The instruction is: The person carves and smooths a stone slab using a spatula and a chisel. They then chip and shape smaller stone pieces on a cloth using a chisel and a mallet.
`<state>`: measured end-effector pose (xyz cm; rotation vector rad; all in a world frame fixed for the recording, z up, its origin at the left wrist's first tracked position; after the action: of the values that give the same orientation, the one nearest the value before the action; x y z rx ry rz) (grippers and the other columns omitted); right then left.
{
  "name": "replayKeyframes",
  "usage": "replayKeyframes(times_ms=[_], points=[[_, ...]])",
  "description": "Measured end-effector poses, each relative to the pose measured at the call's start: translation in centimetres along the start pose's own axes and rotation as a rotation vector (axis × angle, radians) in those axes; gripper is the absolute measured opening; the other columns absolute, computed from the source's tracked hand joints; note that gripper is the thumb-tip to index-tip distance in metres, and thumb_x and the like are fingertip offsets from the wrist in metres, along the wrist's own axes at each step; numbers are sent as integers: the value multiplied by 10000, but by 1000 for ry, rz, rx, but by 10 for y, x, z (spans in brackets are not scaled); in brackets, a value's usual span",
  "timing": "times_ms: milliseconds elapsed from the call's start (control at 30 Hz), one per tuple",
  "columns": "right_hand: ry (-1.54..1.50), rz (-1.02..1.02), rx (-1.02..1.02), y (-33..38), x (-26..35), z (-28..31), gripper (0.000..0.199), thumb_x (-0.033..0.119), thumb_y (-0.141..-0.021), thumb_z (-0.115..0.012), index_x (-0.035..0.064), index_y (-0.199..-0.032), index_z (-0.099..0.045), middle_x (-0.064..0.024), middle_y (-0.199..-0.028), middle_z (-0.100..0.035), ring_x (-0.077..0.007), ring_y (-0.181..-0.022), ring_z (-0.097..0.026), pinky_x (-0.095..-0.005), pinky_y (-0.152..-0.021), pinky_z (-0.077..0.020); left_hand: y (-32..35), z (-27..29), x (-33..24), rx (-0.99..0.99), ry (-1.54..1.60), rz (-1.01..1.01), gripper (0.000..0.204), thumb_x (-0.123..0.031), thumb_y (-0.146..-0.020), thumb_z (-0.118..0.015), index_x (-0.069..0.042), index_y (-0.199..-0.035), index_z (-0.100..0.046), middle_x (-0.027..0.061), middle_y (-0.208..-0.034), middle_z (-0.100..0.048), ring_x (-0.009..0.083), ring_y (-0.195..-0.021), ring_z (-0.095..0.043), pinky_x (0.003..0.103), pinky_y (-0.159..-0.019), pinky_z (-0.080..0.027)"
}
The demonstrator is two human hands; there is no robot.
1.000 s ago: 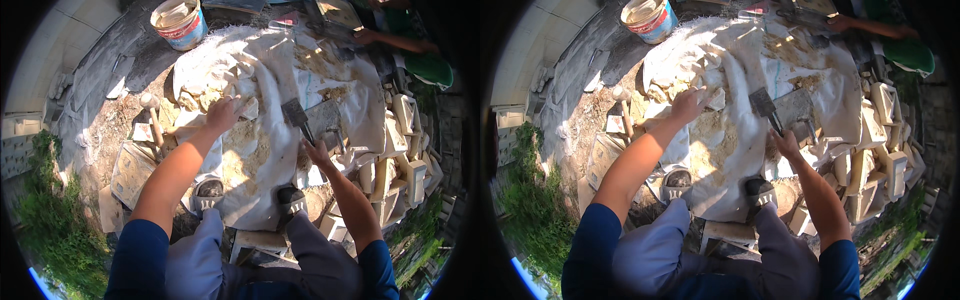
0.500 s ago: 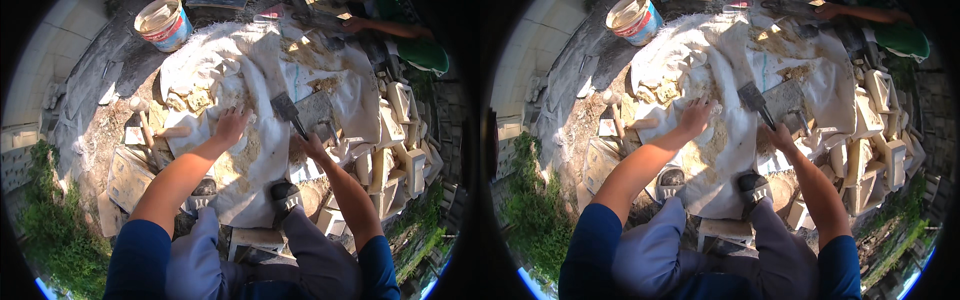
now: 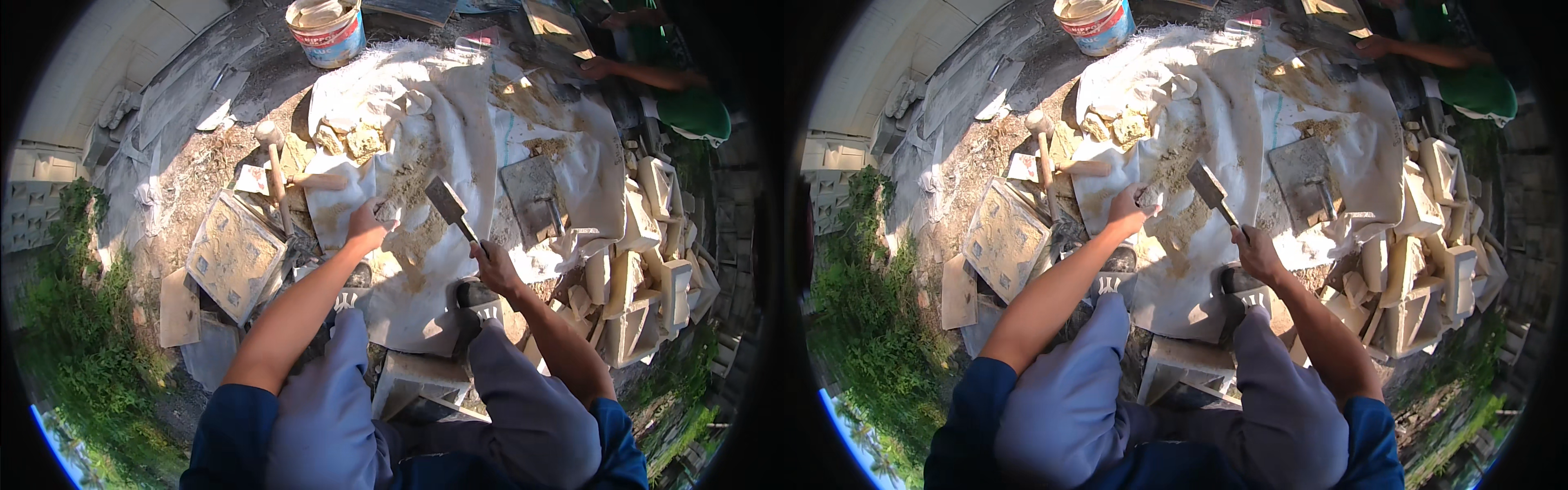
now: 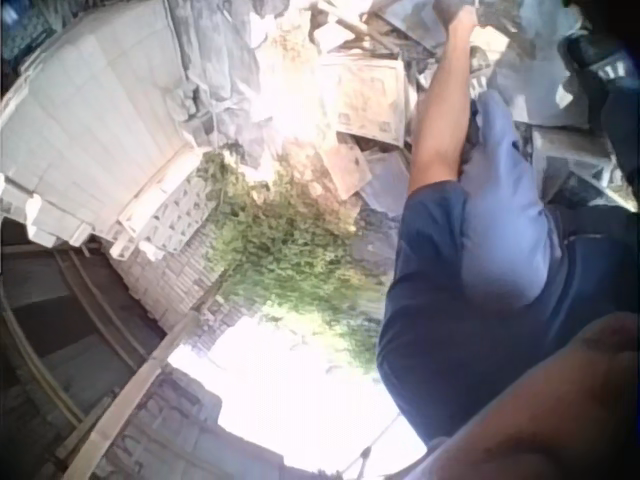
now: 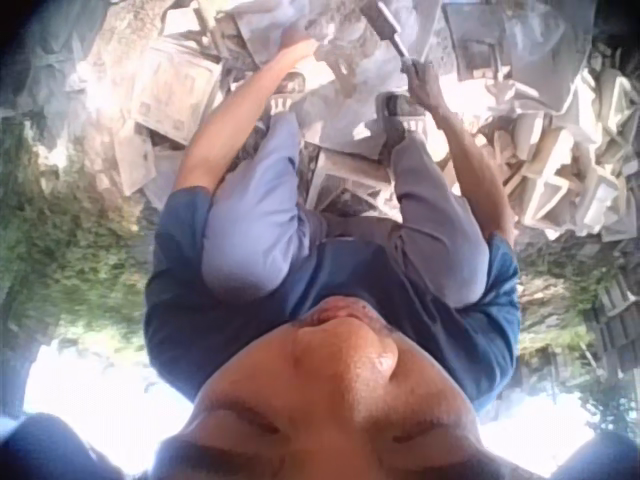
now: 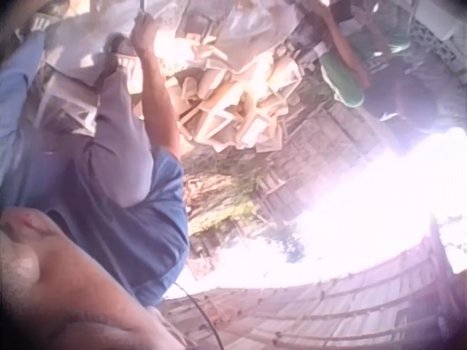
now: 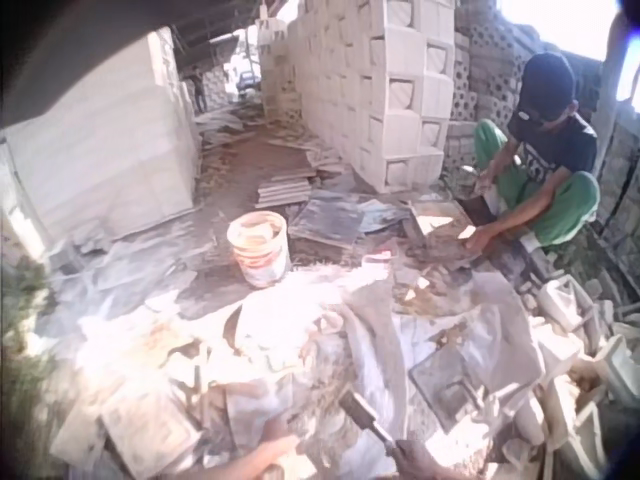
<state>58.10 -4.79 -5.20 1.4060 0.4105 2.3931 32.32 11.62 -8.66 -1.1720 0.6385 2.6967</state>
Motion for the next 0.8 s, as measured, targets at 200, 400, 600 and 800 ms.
replayKeyframes(times_ms=[200,400,600,800], points=[[131,20,49,10,11,-21,378,294,-1023,-447,-19,-941,-641,-255,-689,-593,-426,-710,-611,-480,-681,-455,6,1,-3,47,-50,122,593,-222,-706,-867,-38,-1216,-626,198,-1115,-691,316,-1046,-667,387,-881,-527],[107,59,-74,6,31,-27,300,269,-1033,-454,5,-1000,-592,-258,-661,-569,-456,-646,-584,-507,-597,-411,-6,3,6,48,109,-32,484,-228,-691,-814,-3,-1095,-673,170,-990,-726,277,-929,-700,362,-811,-531],[237,110,-32,-10,25,-30,253,238,-1026,-463,12,-921,-506,-289,-690,-561,-524,-714,-549,-557,-594,-402,-13,2,1,92,150,-85,471,-222,-674,-781,3,-1078,-691,177,-901,-726,269,-830,-706,354,-760,-537],[152,314,-217,-14,50,-46,155,166,-1017,-457,13,-989,-457,-289,-674,-550,-508,-664,-560,-559,-522,-386,-18,-3,11,109,52,6,439,-231,-779,-774,2,-1127,-641,184,-912,-704,325,-867,-679,406,-778,-516]])
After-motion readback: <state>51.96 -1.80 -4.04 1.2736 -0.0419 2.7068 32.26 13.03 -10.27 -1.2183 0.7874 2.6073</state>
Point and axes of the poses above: each hand's wrist, its own y-axis away from the middle knuckle, its own z-axis out of the back of the hand, x = y × z, the point moved 1 cm from there along -y, towards the middle knuckle
